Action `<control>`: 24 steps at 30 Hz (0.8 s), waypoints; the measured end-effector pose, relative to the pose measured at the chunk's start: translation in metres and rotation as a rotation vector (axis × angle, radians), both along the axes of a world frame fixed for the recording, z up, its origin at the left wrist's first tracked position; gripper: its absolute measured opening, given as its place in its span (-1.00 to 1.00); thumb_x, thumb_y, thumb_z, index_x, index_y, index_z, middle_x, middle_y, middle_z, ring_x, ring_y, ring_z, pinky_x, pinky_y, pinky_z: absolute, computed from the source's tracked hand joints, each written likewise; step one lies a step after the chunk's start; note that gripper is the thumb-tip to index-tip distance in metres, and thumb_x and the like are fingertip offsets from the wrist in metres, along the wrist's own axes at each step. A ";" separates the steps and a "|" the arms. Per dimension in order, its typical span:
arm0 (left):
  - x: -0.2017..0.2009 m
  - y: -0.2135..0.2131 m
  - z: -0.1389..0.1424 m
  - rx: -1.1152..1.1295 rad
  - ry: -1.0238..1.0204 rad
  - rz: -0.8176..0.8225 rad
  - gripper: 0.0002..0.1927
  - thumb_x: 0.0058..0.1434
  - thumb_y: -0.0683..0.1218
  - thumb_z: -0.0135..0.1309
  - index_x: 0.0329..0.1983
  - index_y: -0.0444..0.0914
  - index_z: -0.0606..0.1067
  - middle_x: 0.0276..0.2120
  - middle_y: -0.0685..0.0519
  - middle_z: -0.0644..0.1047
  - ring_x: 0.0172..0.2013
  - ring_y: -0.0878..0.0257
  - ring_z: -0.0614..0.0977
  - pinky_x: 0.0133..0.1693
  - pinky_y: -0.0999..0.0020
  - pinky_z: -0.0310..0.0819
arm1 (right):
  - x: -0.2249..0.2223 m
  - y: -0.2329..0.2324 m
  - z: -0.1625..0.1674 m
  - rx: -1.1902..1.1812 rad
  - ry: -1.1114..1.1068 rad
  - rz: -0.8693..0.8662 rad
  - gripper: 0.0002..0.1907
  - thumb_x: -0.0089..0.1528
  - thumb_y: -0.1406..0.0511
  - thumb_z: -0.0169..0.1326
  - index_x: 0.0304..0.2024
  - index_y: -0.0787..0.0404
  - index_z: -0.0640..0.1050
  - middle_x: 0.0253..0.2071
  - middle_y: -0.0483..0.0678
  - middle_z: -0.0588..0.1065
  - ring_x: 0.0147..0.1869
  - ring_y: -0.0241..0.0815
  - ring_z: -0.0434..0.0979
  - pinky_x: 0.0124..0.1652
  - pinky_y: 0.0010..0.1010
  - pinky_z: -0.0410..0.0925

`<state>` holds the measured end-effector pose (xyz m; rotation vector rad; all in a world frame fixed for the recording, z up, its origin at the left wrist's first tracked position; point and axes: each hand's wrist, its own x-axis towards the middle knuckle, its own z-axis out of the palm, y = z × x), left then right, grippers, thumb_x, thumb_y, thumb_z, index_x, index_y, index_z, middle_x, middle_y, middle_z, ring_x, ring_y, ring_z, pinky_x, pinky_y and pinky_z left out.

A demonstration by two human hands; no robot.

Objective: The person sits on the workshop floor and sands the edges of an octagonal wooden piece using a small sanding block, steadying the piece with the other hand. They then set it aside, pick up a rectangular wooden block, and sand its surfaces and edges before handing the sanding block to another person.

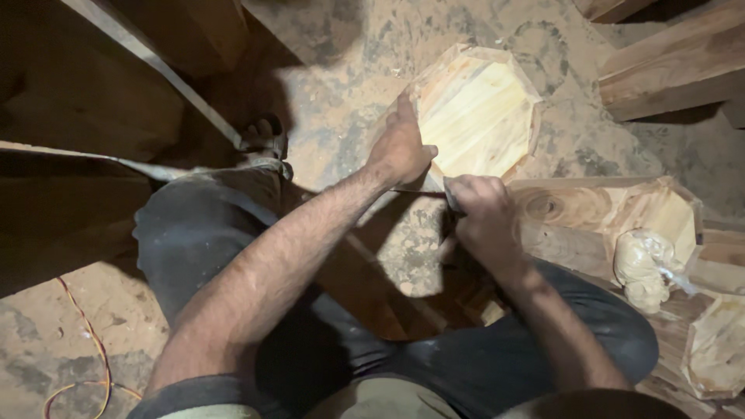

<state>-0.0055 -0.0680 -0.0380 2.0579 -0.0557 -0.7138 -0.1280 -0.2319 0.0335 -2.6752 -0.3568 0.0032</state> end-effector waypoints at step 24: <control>-0.001 -0.001 -0.003 -0.012 0.017 -0.007 0.19 0.14 -0.04 0.30 0.52 -0.28 -0.33 0.37 -0.36 0.16 0.29 -0.16 0.39 0.23 0.12 0.36 | -0.010 -0.004 -0.008 0.026 -0.032 0.085 -0.54 0.03 0.53 0.02 0.00 0.26 0.60 -0.01 0.05 0.54 0.13 0.13 0.46 0.15 -0.12 0.33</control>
